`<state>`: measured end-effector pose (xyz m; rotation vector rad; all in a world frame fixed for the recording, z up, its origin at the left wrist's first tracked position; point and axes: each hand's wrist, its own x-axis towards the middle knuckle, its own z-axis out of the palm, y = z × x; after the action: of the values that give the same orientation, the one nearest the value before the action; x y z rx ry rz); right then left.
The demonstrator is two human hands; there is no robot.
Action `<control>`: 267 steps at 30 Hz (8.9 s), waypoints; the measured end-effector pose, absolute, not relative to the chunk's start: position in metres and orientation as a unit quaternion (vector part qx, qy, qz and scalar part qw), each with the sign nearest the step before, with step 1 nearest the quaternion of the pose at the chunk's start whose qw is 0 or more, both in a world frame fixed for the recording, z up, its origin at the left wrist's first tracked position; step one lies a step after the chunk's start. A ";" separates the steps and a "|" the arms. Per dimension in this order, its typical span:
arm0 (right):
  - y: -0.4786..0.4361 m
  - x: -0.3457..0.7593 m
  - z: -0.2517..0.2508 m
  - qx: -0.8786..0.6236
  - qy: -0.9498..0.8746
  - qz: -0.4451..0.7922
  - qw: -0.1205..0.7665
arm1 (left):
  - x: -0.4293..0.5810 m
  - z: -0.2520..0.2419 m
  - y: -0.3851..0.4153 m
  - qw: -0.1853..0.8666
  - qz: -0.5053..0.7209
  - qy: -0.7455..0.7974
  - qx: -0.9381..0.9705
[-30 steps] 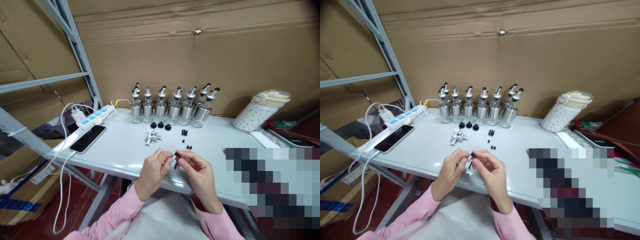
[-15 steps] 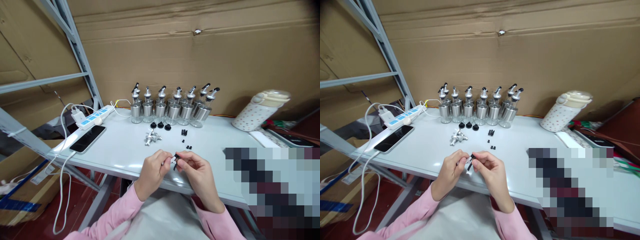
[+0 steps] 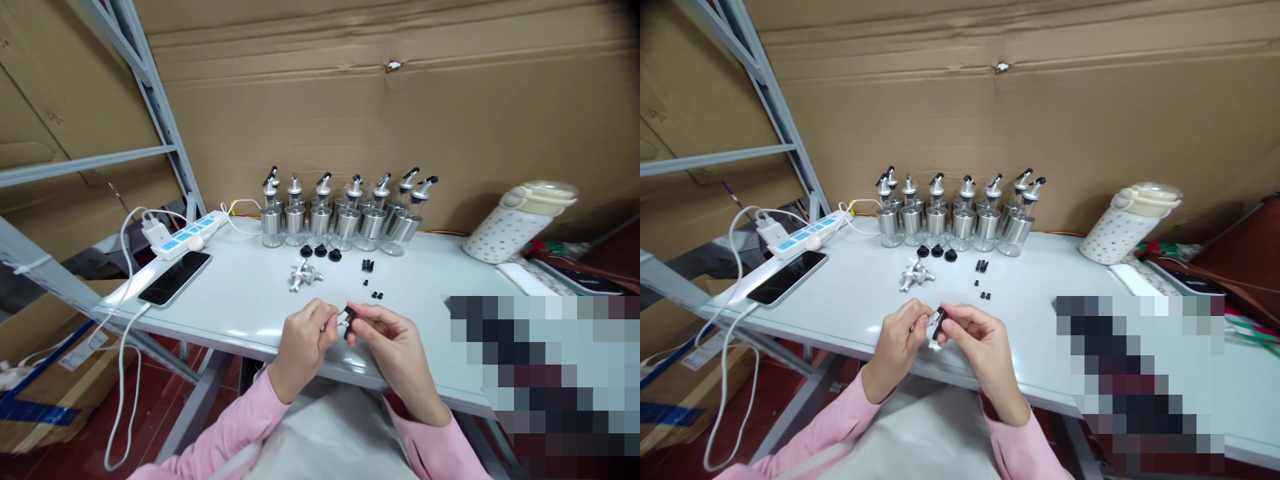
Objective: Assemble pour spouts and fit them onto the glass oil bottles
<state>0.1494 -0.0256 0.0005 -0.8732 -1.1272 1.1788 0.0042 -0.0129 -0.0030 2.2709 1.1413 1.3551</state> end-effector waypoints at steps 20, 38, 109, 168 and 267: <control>-0.024 0.147 0.001 -0.398 -0.455 0.516 0.607 | 0.003 -0.002 -0.011 0.157 0.450 0.376 0.795; -0.025 0.156 -0.008 -0.345 -0.548 0.484 0.589 | 0.002 -0.004 -0.011 0.184 0.452 0.316 0.814; -0.022 0.148 -0.001 -0.333 -0.380 0.559 0.658 | 0.007 -0.002 -0.012 0.272 0.425 0.373 0.779; -0.026 0.148 0.007 -0.325 -0.335 0.440 0.767 | -0.002 0.201 0.235 -0.189 0.395 0.566 0.698; 0.021 0.142 0.069 -0.302 -0.653 0.139 0.681 | 0.036 0.038 0.060 0.270 0.510 0.068 0.814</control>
<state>0.1421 0.0215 0.0689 -0.6786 -1.4652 0.3123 0.0359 0.0603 0.0376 2.1942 0.1842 1.3737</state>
